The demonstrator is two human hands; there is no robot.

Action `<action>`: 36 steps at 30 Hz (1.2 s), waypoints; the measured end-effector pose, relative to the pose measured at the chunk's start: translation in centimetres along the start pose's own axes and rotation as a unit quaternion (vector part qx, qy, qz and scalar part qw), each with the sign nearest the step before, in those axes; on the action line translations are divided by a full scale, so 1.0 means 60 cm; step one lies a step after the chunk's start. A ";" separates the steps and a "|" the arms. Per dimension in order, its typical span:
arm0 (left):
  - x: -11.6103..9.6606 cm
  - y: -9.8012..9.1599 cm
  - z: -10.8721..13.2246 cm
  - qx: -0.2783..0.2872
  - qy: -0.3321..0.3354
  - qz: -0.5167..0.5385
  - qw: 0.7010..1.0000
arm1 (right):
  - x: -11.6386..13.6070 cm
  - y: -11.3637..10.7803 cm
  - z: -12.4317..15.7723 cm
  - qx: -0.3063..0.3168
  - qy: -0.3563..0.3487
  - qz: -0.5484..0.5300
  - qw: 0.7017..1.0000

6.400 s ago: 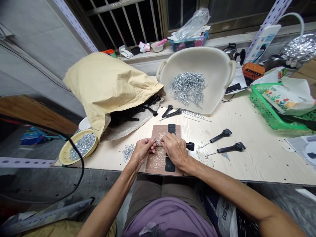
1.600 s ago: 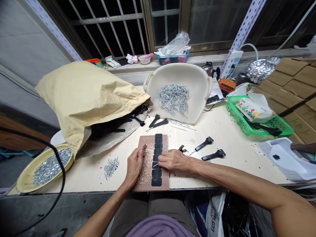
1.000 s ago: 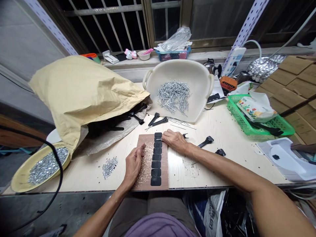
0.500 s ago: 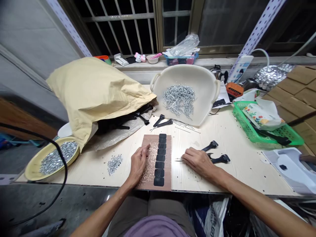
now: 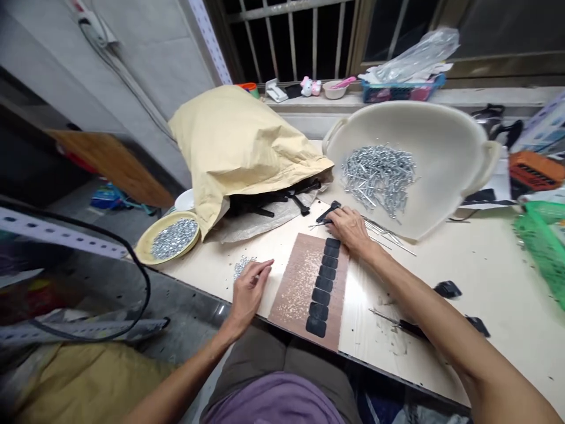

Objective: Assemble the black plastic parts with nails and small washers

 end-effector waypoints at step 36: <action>0.050 -0.069 -0.078 0.067 -0.096 0.054 0.992 | 0.251 -0.113 0.058 -0.081 0.100 -0.336 0.933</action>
Point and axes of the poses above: each hand's wrist, its own z-axis away from the middle knuckle, its own y-axis out of the palm, x = y × z, the point moved 1 cm from there along -z, towards the middle knuckle, and after that the axes turned 1 degree about -x, right-handed, at the moved point
